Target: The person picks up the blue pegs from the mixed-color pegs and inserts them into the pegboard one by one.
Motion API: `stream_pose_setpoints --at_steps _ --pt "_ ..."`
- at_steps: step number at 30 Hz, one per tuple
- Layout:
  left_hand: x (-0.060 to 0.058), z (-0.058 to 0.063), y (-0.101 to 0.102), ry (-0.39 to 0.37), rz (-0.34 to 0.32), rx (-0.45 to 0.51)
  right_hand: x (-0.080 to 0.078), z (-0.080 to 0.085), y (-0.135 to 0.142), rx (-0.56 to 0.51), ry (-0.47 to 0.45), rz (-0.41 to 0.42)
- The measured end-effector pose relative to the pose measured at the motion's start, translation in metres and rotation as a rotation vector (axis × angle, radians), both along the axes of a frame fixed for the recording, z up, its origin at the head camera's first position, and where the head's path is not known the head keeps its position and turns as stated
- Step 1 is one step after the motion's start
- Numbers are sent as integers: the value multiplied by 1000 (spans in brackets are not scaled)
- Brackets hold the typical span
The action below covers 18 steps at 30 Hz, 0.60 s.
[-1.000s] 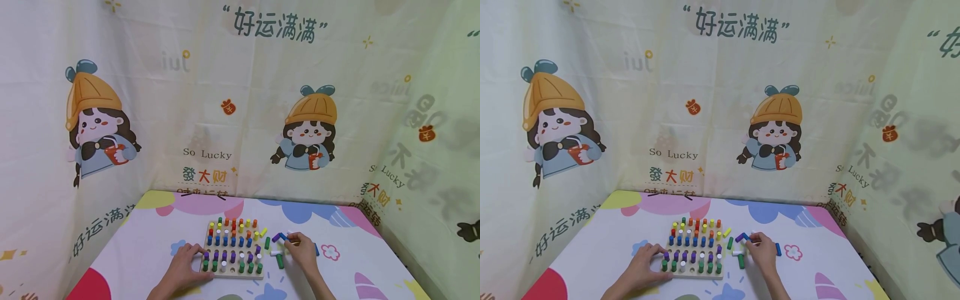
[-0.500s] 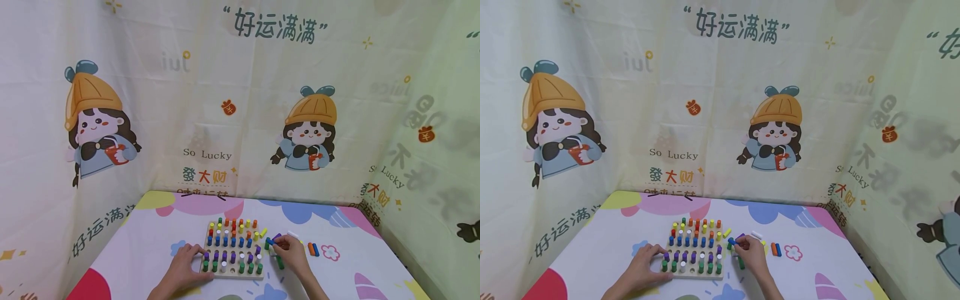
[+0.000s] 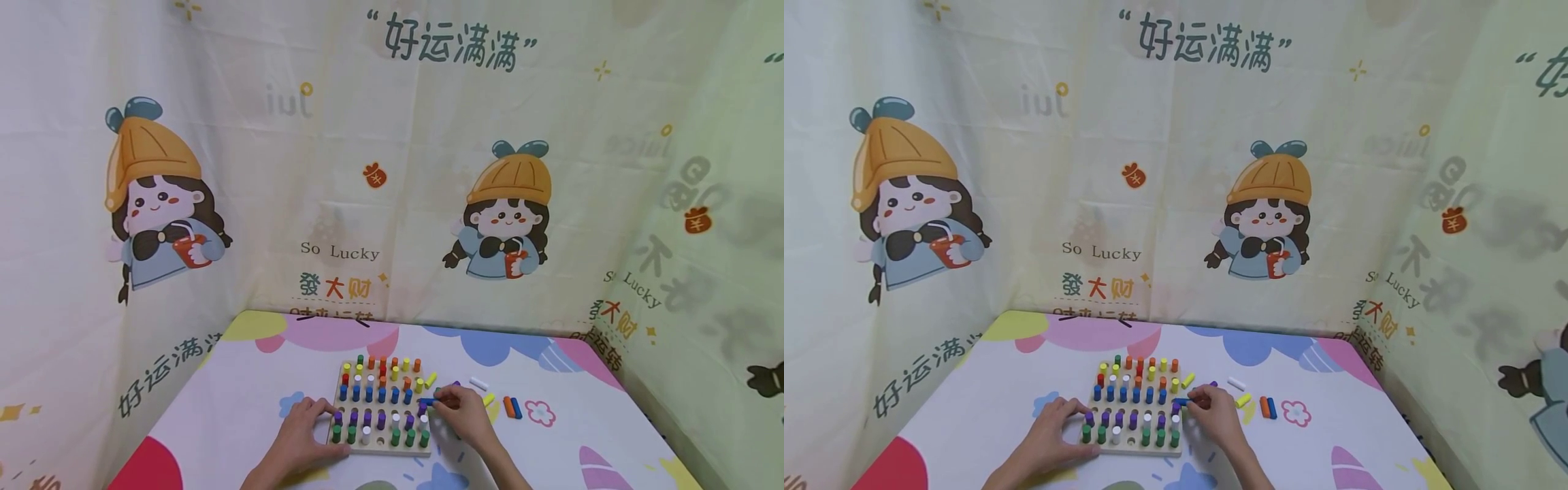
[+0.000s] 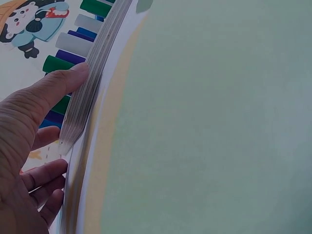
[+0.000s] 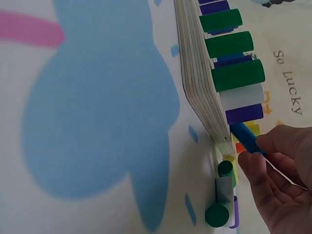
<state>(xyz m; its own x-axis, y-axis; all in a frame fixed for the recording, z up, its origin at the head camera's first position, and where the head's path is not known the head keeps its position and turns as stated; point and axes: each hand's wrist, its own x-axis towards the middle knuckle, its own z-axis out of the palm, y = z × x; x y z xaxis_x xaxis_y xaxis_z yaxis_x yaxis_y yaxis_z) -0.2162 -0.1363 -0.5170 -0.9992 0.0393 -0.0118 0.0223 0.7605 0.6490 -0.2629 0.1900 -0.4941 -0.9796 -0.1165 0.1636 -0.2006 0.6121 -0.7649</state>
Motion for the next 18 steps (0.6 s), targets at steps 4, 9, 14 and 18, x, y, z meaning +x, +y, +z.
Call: stream_pose_setpoints --at_steps 4,9,14,18 --pt "0 0 0 -2 2 1 -2 2 -4 14 0 8" --pt "-1 0 0 -3 1 2 -6 7 -9 10 0 1" --pt "-1 -1 -1 7 -2 -2 -7 11 -14 -7 13 32" --pt "0 -1 -2 11 -9 4 -7 12 -15 -14 30 57"
